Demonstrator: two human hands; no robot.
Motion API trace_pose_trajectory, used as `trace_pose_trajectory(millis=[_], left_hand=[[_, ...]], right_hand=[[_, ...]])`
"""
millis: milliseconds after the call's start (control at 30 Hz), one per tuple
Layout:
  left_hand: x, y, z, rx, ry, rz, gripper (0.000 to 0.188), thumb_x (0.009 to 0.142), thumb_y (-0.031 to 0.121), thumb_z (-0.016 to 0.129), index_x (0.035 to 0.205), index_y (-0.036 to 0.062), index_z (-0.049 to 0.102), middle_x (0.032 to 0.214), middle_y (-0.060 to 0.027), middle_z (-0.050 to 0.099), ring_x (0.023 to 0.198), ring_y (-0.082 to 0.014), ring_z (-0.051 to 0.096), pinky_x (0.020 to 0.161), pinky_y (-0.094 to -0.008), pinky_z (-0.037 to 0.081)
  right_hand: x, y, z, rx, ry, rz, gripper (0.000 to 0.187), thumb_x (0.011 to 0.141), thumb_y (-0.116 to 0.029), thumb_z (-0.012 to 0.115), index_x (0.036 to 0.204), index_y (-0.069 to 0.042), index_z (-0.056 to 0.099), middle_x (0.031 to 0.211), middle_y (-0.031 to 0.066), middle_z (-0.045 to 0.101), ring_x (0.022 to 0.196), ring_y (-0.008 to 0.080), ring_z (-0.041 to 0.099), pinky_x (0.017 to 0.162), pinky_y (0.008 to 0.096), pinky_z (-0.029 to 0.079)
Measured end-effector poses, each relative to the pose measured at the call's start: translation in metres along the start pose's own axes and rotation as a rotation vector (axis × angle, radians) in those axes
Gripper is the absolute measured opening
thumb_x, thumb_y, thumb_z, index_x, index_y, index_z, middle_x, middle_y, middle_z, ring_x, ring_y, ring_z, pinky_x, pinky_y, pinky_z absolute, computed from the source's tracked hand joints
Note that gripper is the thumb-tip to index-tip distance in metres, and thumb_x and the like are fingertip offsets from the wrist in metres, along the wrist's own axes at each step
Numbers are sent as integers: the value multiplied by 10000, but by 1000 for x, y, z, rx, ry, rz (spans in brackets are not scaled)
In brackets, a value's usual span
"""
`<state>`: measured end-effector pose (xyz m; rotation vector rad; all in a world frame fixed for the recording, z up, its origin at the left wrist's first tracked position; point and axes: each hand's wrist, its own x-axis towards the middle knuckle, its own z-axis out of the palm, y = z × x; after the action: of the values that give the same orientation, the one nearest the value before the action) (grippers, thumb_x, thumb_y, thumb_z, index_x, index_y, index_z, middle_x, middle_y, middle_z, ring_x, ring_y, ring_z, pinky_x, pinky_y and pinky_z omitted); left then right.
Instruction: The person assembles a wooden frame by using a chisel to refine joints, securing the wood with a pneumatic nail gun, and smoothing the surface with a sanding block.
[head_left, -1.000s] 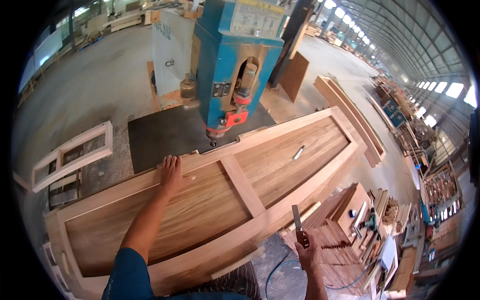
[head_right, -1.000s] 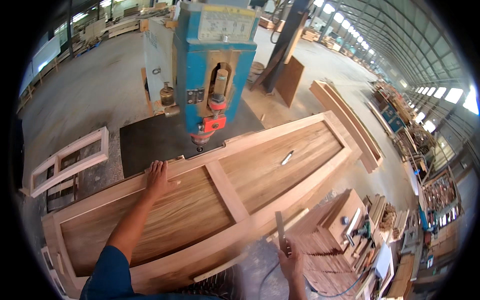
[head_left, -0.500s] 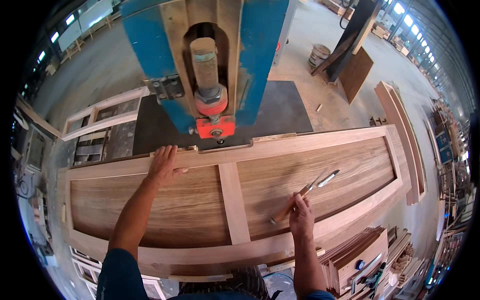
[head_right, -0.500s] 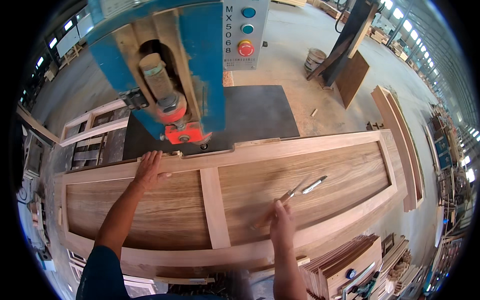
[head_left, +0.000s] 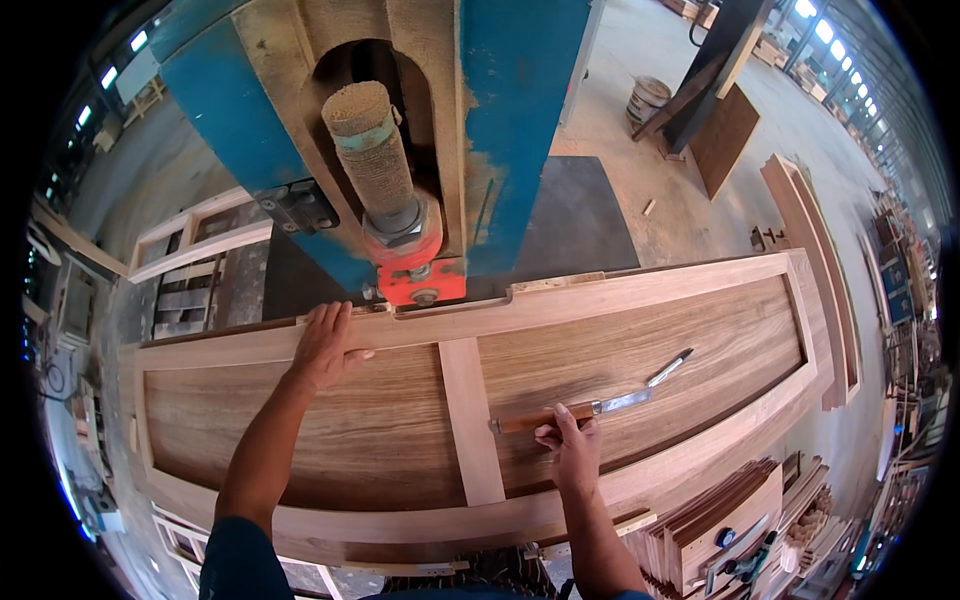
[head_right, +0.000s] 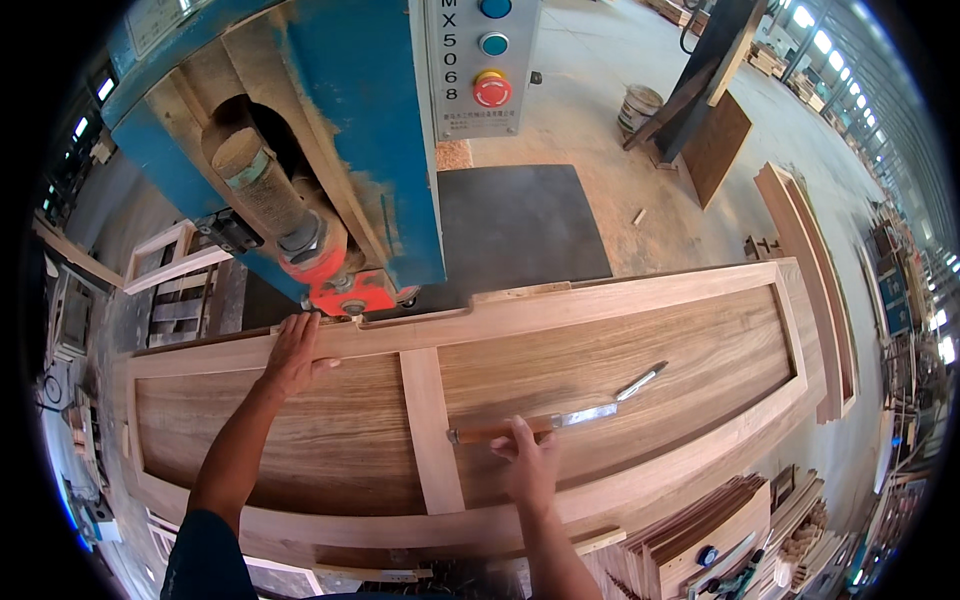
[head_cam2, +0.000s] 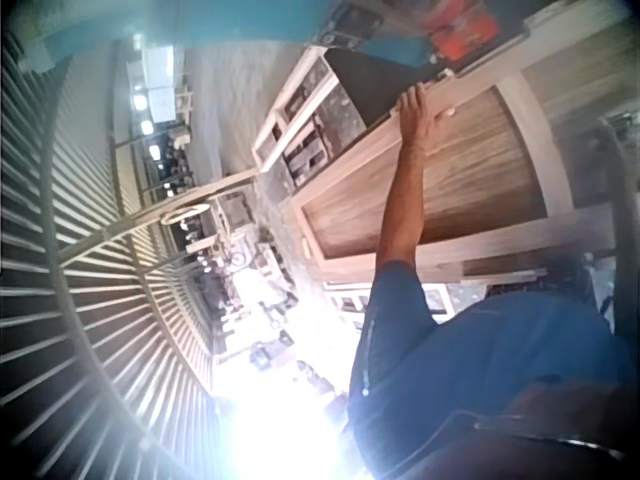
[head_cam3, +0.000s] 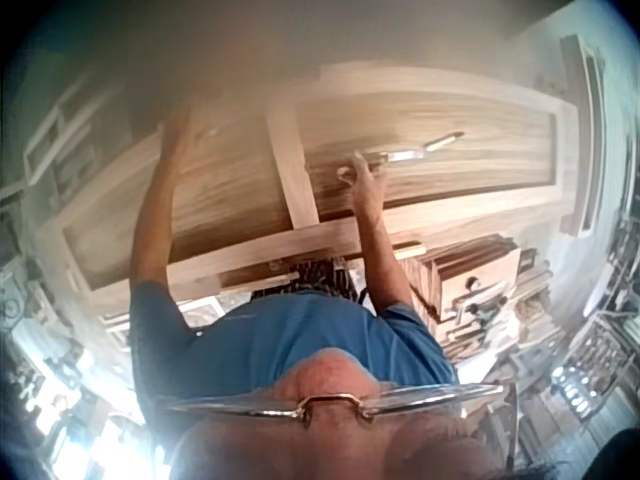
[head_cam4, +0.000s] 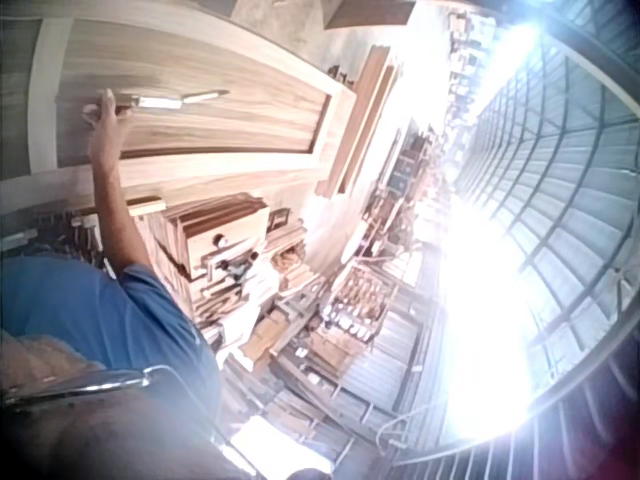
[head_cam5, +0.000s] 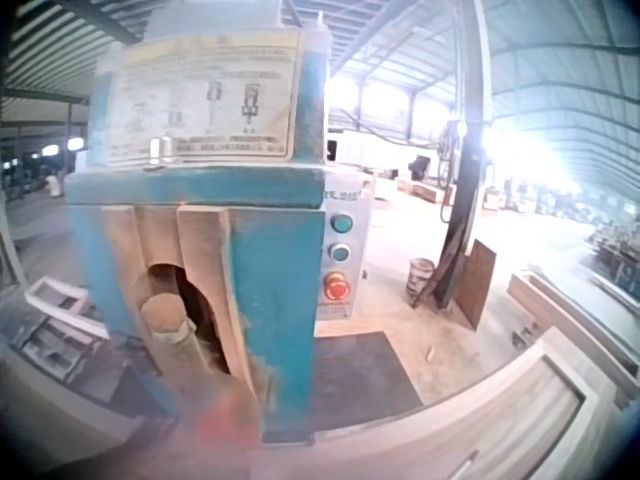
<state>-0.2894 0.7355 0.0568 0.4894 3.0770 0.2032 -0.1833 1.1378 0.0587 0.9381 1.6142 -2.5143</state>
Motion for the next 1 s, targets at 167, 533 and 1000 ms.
trace_pose_trajectory(millis=[167,533,1000], left_hand=[[-1,0,-1,-11,9,11,912,806,436,770,1423,-98,361,1286,-258,472,1173,-415,450,1083,-515,339],[-1,1,2,0,13,19,923,803,439,771,1424,-102,356,1293,-253,465,1180,-411,449,1085,-515,342],[-1,3,3,14,33,13,922,789,422,794,1411,-112,371,1280,-234,470,1177,-408,456,1083,-506,353]], right_hand=[[9,-4,-10,-80,82,-69,118,986,-123,634,980,-12,597,791,86,674,609,150,675,523,249,563],[0,11,1,24,17,-41,154,991,-145,635,972,3,600,798,99,673,642,171,690,570,262,590],[7,4,-7,44,20,-37,197,1003,-156,617,1039,38,612,897,131,712,662,163,703,582,262,603]])
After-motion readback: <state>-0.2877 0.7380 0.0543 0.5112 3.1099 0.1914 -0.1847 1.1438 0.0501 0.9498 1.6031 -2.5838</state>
